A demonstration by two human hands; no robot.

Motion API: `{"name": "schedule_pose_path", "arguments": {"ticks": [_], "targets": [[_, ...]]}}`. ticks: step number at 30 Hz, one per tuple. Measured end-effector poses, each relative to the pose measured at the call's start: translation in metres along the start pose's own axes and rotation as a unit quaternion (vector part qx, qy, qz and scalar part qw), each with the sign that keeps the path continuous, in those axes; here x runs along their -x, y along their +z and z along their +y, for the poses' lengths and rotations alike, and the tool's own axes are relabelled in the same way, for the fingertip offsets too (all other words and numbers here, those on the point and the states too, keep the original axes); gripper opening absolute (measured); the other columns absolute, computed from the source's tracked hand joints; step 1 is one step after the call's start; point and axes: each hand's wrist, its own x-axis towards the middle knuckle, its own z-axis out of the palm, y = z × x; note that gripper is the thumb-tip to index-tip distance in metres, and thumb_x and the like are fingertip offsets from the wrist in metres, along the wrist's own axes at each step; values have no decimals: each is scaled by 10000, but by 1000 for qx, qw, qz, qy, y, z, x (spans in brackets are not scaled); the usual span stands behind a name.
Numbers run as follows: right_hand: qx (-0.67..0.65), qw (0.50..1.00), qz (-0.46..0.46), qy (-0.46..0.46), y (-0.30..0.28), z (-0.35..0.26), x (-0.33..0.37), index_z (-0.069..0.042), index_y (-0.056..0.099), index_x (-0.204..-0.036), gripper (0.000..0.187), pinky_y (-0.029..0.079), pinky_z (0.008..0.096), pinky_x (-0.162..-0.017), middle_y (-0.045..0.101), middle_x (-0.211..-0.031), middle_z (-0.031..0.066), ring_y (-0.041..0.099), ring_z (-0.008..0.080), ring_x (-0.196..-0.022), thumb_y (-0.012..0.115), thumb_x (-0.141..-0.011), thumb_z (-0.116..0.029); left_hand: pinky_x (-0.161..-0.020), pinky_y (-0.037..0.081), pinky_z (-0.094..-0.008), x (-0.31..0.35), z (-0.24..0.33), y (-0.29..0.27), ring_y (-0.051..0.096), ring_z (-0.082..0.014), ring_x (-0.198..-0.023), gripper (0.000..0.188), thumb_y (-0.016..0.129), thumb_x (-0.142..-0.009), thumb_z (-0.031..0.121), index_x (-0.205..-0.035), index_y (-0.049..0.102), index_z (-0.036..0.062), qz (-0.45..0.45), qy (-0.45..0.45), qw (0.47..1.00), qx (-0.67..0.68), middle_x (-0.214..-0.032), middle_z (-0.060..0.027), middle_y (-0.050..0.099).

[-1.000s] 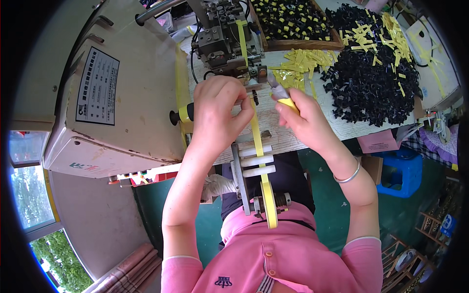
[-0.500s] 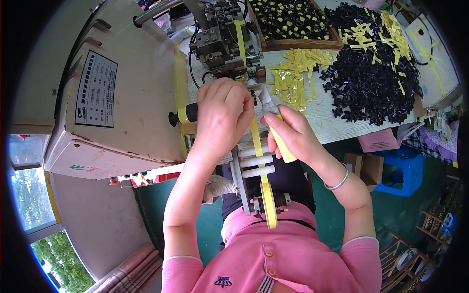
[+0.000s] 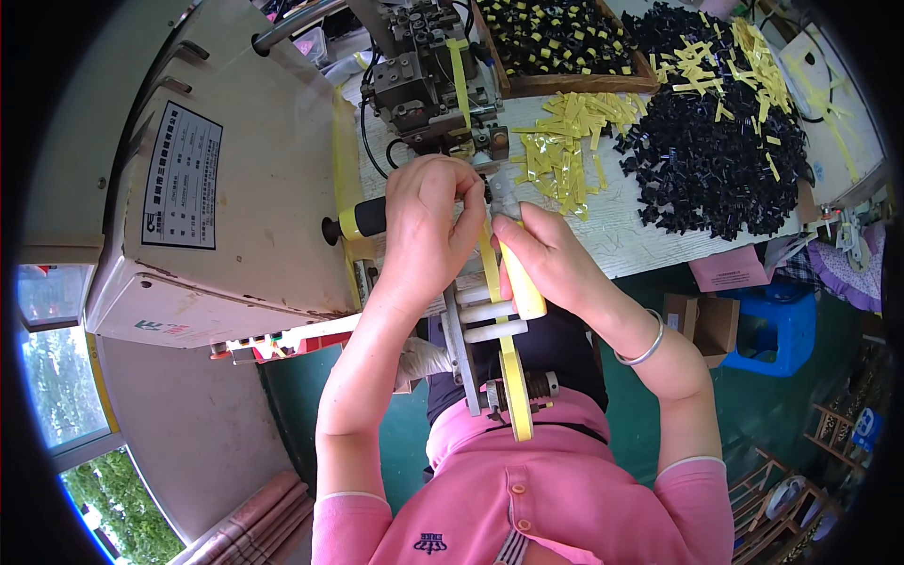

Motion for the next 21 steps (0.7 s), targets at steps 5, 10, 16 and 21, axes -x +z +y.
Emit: {"name": "schedule_pose_path", "arguments": {"ticks": [5,10,16,21], "targets": [[-48,999,-22,-10,4,2,-3,29,488,-875,321,485,287,-454,592,-670,117,630,202,-521,463,-971,-277,-699,422,-373,3,-2,2,576,-284,-769,173,653,-730,-3,-812,508,44,11,-24,999,37,-792,-78,590],[-85,995,-35,32,3,2,-4,24,481,-887,307,504,299,-464,583,-719,110,639,210,-546,482,-963,-273,-605,444,-350,3,-2,-4,589,-276,-677,89,663,-764,52,-814,607,4,20,-169,982,82,-752,-112,610],[-105,991,-34,73,6,-2,-4,17,469,-936,318,508,285,-428,578,-735,105,645,213,-559,500,-953,-299,-566,466,-333,-3,5,-11,614,-258,-585,100,661,-770,76,-838,680,5,-56,-174,981,66,-719,-122,656],[-127,990,-16,63,14,-2,-5,14,474,-947,299,504,283,-415,583,-736,108,641,213,-551,479,-959,-285,-604,469,-343,-1,5,-11,625,-267,-627,98,669,-756,74,-829,684,10,-54,-182,979,69,-722,-116,659]]}}
